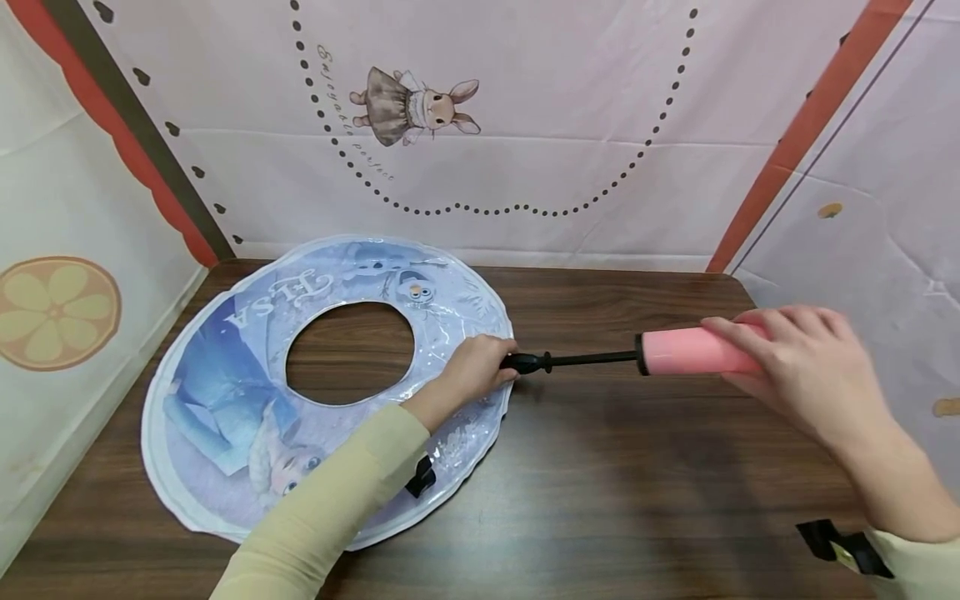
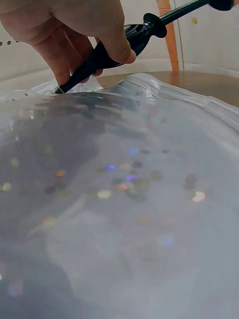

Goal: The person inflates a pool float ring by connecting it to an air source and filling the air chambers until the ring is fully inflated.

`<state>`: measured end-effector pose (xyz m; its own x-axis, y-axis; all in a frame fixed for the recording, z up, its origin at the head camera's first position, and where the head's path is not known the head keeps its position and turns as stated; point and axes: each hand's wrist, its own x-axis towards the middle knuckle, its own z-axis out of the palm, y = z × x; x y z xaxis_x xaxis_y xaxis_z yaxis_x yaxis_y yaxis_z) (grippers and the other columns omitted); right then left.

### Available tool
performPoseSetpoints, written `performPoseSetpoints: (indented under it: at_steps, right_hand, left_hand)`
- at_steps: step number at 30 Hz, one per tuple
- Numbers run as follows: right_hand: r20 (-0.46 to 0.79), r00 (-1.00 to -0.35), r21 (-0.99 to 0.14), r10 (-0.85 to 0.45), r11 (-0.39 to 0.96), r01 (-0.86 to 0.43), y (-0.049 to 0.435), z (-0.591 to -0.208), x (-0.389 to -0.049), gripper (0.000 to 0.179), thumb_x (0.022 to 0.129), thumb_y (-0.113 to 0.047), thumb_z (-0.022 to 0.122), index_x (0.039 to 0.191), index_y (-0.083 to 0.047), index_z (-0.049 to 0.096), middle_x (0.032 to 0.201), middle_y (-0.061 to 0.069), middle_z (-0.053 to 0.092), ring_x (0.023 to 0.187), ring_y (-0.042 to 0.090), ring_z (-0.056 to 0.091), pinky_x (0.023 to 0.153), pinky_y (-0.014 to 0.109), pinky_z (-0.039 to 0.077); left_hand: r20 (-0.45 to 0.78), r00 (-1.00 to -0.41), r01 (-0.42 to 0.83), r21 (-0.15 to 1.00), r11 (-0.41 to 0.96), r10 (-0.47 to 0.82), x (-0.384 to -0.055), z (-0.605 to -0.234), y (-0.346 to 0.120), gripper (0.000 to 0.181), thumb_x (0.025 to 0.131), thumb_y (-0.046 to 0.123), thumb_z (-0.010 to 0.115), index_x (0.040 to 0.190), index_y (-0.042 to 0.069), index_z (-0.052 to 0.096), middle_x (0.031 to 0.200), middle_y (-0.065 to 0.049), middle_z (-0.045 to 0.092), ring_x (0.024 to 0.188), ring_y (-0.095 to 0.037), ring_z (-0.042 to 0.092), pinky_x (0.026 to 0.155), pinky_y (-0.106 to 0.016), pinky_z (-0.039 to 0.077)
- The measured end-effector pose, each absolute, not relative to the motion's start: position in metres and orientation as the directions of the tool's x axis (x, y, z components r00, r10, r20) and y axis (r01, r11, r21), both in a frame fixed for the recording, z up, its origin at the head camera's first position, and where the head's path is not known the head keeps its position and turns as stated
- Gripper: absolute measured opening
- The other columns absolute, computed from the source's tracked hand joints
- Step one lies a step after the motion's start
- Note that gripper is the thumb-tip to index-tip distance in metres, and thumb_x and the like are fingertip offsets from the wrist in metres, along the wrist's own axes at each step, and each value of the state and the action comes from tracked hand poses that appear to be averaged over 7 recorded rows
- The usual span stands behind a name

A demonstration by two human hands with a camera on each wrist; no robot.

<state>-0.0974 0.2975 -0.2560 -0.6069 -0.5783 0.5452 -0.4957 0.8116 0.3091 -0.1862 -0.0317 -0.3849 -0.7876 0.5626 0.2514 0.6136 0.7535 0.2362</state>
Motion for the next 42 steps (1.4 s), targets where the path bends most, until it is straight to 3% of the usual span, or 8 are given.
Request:
performPoseSetpoints:
  at_steps: [3,8,19,23,26,33,38,42]
  right_hand:
    - [0.484,-0.614,0.343,-0.623,0.781,-0.522,0.275,-0.274,-0.104,0.044,0.082,-0.049,0.058,0.113,-0.017,0.062,0.088,0.013,0.062,0.082,0.037,0.055,0.067,0.051,0.037]
    - [0.459,-0.61,0.394,-0.646,0.764,-0.512,0.24,-0.3,-0.113,0.065,0.054,-0.031,0.087,0.112,-0.017,0.061,0.087,0.015,0.059,0.081,0.036,0.055,0.067,0.051,0.039]
    - [0.413,-0.622,0.387,-0.665,0.746,-0.541,0.24,-0.313,-0.121,0.067,0.058,-0.041,0.084,0.116,-0.017,0.06,0.089,0.012,0.061,0.085,0.034,0.056,0.068,0.047,0.041]
    - [0.437,-0.617,0.361,-0.654,0.756,-0.546,0.258,-0.306,-0.114,0.053,0.086,-0.059,0.048,0.117,-0.018,0.06,0.09,0.012,0.062,0.085,0.035,0.056,0.066,0.047,0.04]
    - [0.472,-0.614,0.339,-0.633,0.773,-0.536,0.273,-0.296,-0.108,0.07,0.091,-0.063,0.012,0.115,-0.018,0.061,0.089,0.011,0.063,0.083,0.035,0.056,0.065,0.048,0.038]
    - [0.526,-0.642,0.296,-0.557,0.828,-0.476,0.309,-0.257,-0.094,0.071,0.089,-0.066,0.016,0.11,-0.019,0.064,0.088,0.01,0.064,0.083,0.037,0.055,0.072,0.053,0.037]
    - [0.492,-0.621,0.33,-0.609,0.791,-0.514,0.293,-0.267,-0.102,0.071,0.091,-0.064,0.014,0.111,-0.017,0.063,0.087,0.011,0.063,0.079,0.037,0.055,0.067,0.051,0.037]
    - [0.428,-0.603,0.385,-0.673,0.74,-0.552,0.262,-0.286,-0.113,0.05,0.079,-0.053,0.063,0.111,-0.016,0.063,0.086,0.013,0.062,0.079,0.036,0.055,0.061,0.047,0.038]
  left_hand:
    - [0.26,-0.774,0.629,0.222,0.745,0.577,-0.184,-0.386,-0.03,0.022,0.078,0.026,0.072,0.094,0.012,0.064,0.083,-0.001,0.069,0.076,-0.018,0.064,0.068,-0.035,0.049]
    - [0.278,-0.757,0.648,0.211,0.732,0.591,-0.182,-0.386,-0.027,0.02,0.078,0.024,0.072,0.092,0.012,0.064,0.084,-0.002,0.069,0.077,-0.019,0.065,0.068,-0.035,0.049]
    - [0.227,-0.774,0.628,0.151,0.764,0.591,-0.184,-0.381,-0.025,0.021,0.078,0.027,0.072,0.088,0.012,0.06,0.081,-0.002,0.068,0.074,-0.02,0.064,0.064,-0.036,0.049]
    - [0.215,-0.775,0.627,0.138,0.767,0.595,-0.183,-0.381,-0.023,0.024,0.078,0.029,0.072,0.089,0.012,0.06,0.081,-0.002,0.068,0.075,-0.021,0.065,0.064,-0.036,0.05]
    - [0.225,-0.773,0.628,0.142,0.765,0.593,-0.183,-0.382,-0.025,0.024,0.078,0.03,0.072,0.089,0.013,0.059,0.081,-0.002,0.068,0.074,-0.021,0.065,0.063,-0.036,0.05]
    - [0.247,-0.778,0.619,0.145,0.772,0.578,-0.184,-0.381,-0.029,0.023,0.078,0.028,0.072,0.09,0.013,0.059,0.082,-0.003,0.068,0.075,-0.021,0.065,0.063,-0.038,0.049]
    - [0.256,-0.776,0.618,0.124,0.777,0.576,-0.184,-0.382,-0.03,0.023,0.078,0.029,0.072,0.089,0.014,0.059,0.081,-0.002,0.068,0.073,-0.021,0.065,0.062,-0.037,0.05]
    - [0.272,-0.759,0.638,0.127,0.759,0.592,-0.183,-0.384,-0.028,0.023,0.078,0.029,0.072,0.088,0.013,0.058,0.08,-0.001,0.067,0.073,-0.021,0.065,0.063,-0.037,0.05]
